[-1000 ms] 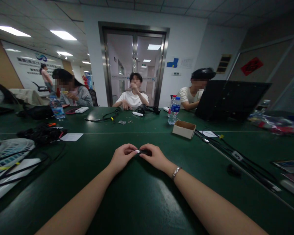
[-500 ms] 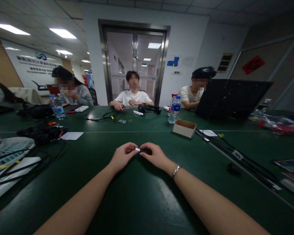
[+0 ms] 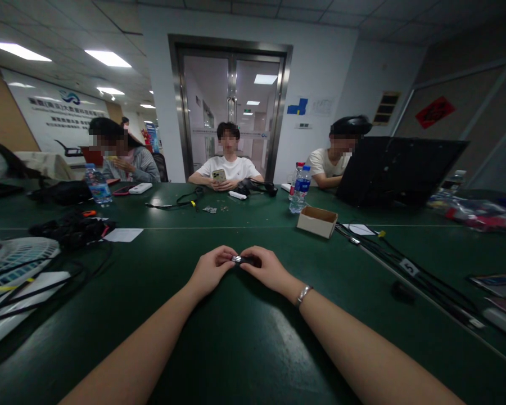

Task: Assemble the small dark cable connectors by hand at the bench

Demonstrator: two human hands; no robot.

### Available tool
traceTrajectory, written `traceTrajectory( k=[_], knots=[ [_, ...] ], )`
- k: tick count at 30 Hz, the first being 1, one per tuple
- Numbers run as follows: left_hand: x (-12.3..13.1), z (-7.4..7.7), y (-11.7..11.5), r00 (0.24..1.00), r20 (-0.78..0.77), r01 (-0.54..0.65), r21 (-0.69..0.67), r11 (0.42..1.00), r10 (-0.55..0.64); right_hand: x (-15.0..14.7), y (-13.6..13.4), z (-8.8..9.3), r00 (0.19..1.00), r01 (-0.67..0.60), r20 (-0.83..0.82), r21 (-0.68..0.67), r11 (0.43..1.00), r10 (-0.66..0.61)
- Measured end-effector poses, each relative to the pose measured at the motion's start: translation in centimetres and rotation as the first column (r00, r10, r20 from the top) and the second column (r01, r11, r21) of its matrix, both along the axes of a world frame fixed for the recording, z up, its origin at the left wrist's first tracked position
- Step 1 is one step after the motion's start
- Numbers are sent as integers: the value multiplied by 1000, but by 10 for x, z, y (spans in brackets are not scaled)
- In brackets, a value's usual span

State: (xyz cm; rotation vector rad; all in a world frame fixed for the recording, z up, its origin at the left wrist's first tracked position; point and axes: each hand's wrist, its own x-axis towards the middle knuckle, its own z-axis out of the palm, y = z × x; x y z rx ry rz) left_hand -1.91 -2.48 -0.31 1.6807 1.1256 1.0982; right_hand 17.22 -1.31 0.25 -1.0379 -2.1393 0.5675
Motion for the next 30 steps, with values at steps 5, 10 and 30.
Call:
traceTrajectory(
  k=[5,10,30],
  knots=[
    [0,-1,0,1000,10,17,5,1000,-17,0,0,0,1000,-12,-13,2,1000,12],
    [1,0,-3,998,49,50,10,999,-50,0,-1,2,1000,-12,-13,-4,1000,12],
    [0,-1,-2,1000,0,1,64,998,-1,-1,1,-3,999,-29,-42,-7,1000,29]
  ],
)
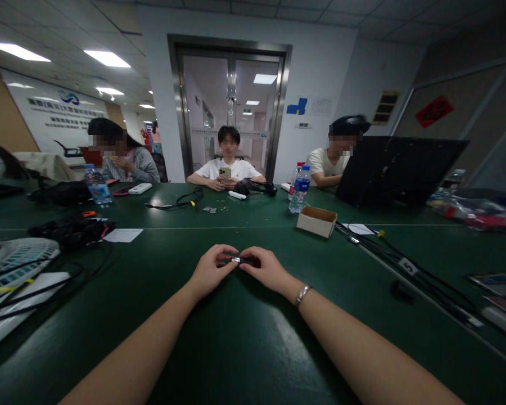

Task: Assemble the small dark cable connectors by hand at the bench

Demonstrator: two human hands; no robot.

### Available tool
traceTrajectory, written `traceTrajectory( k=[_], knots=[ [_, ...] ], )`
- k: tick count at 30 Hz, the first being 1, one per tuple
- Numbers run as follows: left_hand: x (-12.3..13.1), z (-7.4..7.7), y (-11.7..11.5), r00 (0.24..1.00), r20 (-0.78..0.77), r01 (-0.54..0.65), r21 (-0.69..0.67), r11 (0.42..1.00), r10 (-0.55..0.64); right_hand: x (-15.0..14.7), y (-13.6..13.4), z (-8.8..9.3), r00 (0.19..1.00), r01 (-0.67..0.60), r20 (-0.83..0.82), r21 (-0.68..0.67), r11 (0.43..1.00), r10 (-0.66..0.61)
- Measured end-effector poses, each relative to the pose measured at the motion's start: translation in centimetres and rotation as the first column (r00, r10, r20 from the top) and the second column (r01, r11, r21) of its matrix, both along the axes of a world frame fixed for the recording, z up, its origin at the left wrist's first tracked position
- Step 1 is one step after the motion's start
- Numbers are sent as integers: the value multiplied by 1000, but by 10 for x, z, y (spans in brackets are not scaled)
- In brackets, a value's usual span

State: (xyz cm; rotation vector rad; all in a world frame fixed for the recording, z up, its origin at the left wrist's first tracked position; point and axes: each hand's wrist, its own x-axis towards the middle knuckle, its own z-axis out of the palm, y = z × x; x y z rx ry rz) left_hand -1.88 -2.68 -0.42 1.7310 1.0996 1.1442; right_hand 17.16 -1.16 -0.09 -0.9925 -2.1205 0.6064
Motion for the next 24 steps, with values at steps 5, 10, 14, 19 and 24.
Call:
traceTrajectory(
  k=[5,10,14,19,24],
  knots=[
    [0,-4,2,1000,-3,-17,-51,999,17,0,-1,2,1000,7,3,-10,1000,-7],
    [0,-3,3,999,-28,18,-56,998,-20,-1,-1,2,1000,4,-7,-4,1000,-4],
    [1,2,0,999,-40,14,-64,998,-16,0,-1,2,1000,0,13,2,1000,0],
    [2,5,-3,994,-109,-15,-55,998,9,-1,-1,4,1000,0,18,23,1000,-1],
    [2,3,-2,965,-233,-106,70,992,119,-1,-3,6,1000,11,14,18,1000,-12]
  ],
)
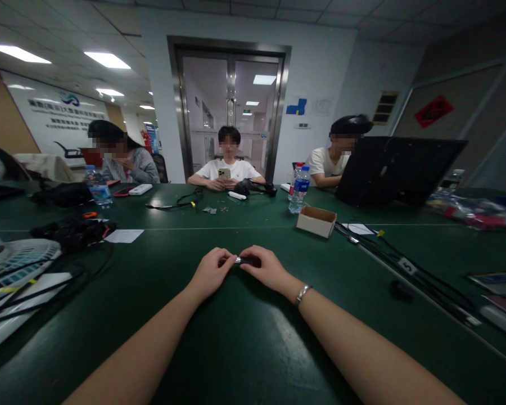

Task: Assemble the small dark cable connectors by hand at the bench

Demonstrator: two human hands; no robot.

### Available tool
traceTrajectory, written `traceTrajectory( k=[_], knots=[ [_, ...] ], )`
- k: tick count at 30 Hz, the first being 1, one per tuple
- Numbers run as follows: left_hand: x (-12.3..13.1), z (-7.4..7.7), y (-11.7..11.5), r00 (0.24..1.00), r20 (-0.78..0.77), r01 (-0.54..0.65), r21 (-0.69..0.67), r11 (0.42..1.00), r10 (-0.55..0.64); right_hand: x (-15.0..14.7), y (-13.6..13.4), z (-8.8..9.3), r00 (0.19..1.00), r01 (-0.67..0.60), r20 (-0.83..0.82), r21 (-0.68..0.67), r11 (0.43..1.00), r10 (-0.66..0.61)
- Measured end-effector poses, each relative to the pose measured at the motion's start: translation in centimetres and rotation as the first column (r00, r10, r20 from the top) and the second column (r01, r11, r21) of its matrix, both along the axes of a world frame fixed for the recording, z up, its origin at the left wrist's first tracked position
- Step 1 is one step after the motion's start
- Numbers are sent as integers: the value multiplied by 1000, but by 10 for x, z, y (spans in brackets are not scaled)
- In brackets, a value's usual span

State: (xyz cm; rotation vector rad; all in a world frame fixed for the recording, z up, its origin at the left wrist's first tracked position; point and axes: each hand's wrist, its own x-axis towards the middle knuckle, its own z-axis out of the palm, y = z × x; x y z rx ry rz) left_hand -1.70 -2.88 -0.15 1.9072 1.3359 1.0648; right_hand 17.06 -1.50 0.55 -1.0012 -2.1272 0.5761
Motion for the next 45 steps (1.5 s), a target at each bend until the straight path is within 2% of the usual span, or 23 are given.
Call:
traceTrajectory(
  k=[3,7,14,22,27,45],
  knots=[
    [0,0,1,995,-79,-61,50,997,65,1,0,0,1000,-5,6,4,1000,5],
    [1,3,-1,990,-130,-48,35,998,52,2,0,-1,1000,-12,7,9,1000,12],
    [0,3,-3,997,67,30,-38,999,-27,1,0,1,1000,12,2,5,1000,-12],
    [-1,2,-2,992,85,100,-65,993,-94,3,1,-2,1000,5,-6,-2,1000,-5],
    [-1,3,-3,989,121,101,-90,991,-89,2,0,0,1000,4,-14,-19,1000,-4],
    [0,9,-8,998,-66,-3,-86,996,-2,2,-2,1,1000,-5,0,9,1000,5]
  ],
)
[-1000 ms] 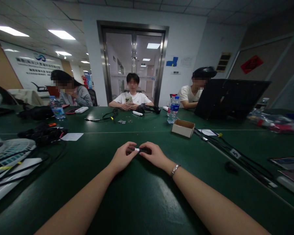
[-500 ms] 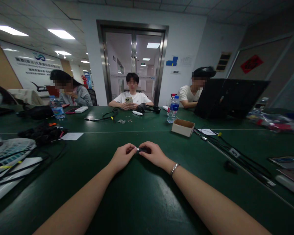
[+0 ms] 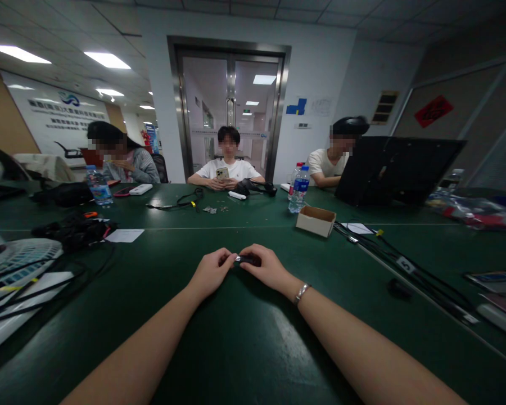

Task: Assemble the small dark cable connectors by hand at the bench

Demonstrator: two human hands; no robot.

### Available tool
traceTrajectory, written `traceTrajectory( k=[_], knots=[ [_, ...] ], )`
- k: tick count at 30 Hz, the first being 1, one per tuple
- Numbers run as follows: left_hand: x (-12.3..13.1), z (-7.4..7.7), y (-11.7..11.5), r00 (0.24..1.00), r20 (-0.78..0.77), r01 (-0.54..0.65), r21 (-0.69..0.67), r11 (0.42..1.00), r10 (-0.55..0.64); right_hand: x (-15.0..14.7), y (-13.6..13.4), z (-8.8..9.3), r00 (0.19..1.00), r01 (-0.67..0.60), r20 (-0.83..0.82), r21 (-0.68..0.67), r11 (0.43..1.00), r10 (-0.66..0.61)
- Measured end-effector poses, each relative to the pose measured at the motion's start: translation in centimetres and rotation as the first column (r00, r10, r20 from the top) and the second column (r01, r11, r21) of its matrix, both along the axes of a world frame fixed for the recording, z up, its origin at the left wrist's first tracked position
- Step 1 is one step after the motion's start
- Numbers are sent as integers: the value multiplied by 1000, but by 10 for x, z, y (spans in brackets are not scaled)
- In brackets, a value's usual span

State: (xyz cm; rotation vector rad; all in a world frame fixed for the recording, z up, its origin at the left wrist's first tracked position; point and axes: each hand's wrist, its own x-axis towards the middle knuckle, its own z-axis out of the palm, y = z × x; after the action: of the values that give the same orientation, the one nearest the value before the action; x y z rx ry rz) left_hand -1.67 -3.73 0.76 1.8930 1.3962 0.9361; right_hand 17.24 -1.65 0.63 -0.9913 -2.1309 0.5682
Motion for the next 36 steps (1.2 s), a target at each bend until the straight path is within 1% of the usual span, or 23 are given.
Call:
traceTrajectory(
  k=[4,13,16,24,30,33,36],
  knots=[
    [1,1,-1,1000,-28,-7,33,999,8,1,1,-1,1000,5,-1,5,1000,-5],
    [1,-3,4,993,-104,-34,148,988,50,-1,0,-2,1000,-12,-15,21,1000,12],
    [-1,-4,5,990,-129,-36,148,988,55,-1,0,-2,1000,-20,-17,21,1000,20],
    [-2,-5,4,991,-126,-40,121,992,55,-2,-3,-1,999,-40,5,49,998,40],
    [-2,-3,2,991,-116,-52,167,985,72,-7,-10,4,997,-69,24,62,996,68],
    [-2,-3,2,991,-97,-72,183,980,91,-11,-11,2,997,-71,-29,32,997,71],
    [1,-2,0,995,-59,-69,176,982,81,-14,-8,-4,989,-68,-136,-82,994,56]
  ],
)
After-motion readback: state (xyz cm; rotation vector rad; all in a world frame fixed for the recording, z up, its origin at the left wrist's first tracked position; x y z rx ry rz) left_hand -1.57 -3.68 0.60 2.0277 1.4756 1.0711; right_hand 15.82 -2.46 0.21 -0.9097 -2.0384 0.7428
